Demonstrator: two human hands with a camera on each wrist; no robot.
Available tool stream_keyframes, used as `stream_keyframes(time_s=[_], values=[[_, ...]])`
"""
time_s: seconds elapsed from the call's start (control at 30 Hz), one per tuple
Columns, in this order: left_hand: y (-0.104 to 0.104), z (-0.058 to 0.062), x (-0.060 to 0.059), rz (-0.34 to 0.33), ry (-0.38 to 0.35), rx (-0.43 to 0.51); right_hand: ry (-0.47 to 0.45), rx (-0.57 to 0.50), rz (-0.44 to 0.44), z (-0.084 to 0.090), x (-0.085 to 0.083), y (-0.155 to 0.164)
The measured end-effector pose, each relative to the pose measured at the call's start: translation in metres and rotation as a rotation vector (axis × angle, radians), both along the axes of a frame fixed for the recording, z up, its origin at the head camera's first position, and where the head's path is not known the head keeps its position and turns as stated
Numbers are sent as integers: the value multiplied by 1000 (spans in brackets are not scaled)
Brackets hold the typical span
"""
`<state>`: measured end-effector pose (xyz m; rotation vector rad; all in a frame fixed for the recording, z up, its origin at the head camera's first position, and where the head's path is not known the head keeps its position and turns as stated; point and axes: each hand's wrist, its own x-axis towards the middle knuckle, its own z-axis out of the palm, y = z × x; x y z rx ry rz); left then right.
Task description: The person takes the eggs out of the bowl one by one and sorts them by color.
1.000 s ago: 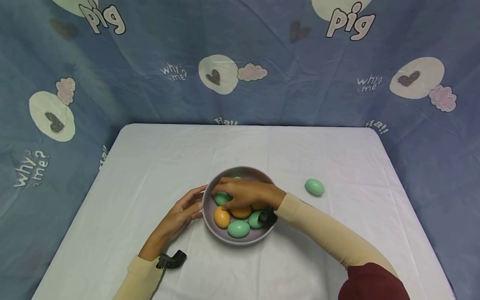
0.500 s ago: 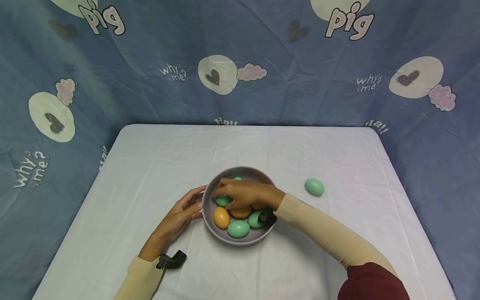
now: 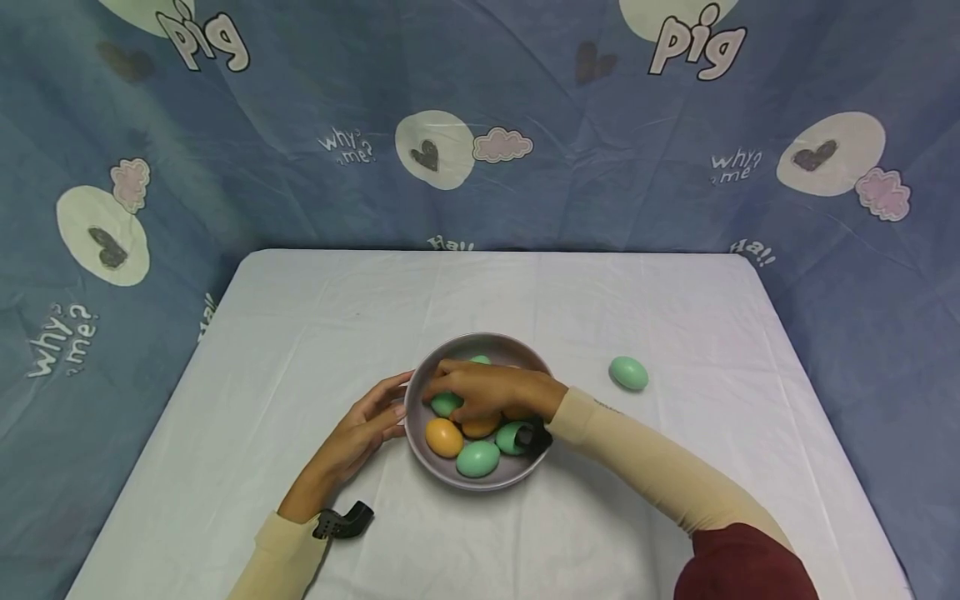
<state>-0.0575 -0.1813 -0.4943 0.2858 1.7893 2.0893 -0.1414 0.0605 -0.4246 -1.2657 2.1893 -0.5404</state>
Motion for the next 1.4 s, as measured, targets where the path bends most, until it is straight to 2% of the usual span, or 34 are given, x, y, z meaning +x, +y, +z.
stream_keyframes(time_s=[0.93,1.4], values=[[0,3,0,11,-7,-26,-26,-32,-6,-2,1,0],[0,2,1,8,-5,-21,-43,-31,-50,1,0,4]])
